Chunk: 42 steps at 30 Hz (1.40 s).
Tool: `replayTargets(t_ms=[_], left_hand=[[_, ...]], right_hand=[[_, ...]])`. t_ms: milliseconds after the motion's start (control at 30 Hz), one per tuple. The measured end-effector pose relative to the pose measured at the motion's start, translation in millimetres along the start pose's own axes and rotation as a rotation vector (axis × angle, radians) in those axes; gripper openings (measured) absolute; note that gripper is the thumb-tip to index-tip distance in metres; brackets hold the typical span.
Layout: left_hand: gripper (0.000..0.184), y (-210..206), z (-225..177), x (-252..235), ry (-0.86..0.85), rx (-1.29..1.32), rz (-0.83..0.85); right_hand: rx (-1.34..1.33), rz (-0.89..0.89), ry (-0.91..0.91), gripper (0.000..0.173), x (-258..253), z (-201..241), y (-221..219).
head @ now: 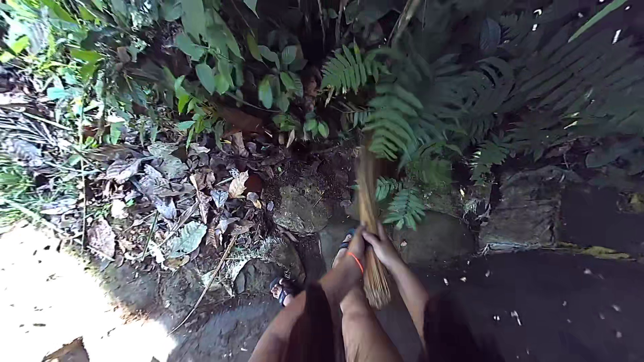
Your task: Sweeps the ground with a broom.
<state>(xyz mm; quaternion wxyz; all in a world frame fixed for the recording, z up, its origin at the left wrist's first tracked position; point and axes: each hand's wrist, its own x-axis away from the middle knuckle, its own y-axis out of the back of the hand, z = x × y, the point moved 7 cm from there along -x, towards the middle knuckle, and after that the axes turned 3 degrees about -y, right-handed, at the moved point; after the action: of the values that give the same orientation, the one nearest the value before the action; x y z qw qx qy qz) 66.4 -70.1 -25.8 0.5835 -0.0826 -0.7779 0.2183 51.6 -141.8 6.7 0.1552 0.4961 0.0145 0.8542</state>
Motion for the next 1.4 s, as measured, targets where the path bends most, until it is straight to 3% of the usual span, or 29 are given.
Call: replayTargets(t_ms=[133,233,333,400,467,567,700,767,833,900,1000,1067,1133,1200,1300,1400], left_hand=[[0.043,22,-76,-39,-0.248,0.398,-0.195],[0.056,2,-55,-21,-0.320,0.455,-0.145],[0.055,-30,0,46,-0.177,0.314,-0.167],[0.046,-37,24,85,-0.058,0.145,-0.144],[0.043,-24,32,79,0.023,0.035,-0.077],[0.048,10,-15,16,-0.016,0.069,-0.050],[0.046,57,-122,-27,-0.424,0.335,-0.215],[0.053,60,-137,-20,-0.538,0.382,-0.205],[0.058,50,-114,0,-0.521,0.429,-0.188],[0.059,40,-64,31,-0.417,0.414,-0.157],[0.055,62,32,67,-0.198,0.251,-0.151],[0.046,87,48,71,-0.120,0.193,-0.131],[0.039,109,12,57,-0.110,0.250,-0.165],[0.039,132,-55,31,-0.229,0.344,-0.236],[0.043,148,-138,10,-0.453,0.414,-0.323],[0.053,137,-130,22,-0.572,0.443,-0.327]], right_hand=[[0.312,0.334,0.112,0.085,-80,70,-58],[0.412,0.399,0.239,0.089,-58,69,-37],[0.363,0.269,0.252,0.089,18,30,18],[0.240,0.084,0.185,0.090,65,-3,39],[0.084,-0.061,0.115,0.090,74,-23,32],[0.035,0.039,0.132,0.080,5,9,-19],[0.364,0.387,0.198,0.082,-75,103,-111],[0.416,0.485,0.310,0.085,-74,123,-126],[0.434,0.459,0.431,0.087,-52,109,-108],[0.405,0.383,0.462,0.087,-6,73,-76],[0.215,0.157,0.337,0.090,72,-4,-47],[0.113,0.054,0.246,0.092,80,-42,-62],[0.095,0.110,0.164,0.087,41,-40,-100],[0.183,0.288,0.141,0.084,-13,7,-150],[0.311,0.433,0.282,0.084,-55,82,-198],[0.403,0.520,0.459,0.086,-39,92,-190]])
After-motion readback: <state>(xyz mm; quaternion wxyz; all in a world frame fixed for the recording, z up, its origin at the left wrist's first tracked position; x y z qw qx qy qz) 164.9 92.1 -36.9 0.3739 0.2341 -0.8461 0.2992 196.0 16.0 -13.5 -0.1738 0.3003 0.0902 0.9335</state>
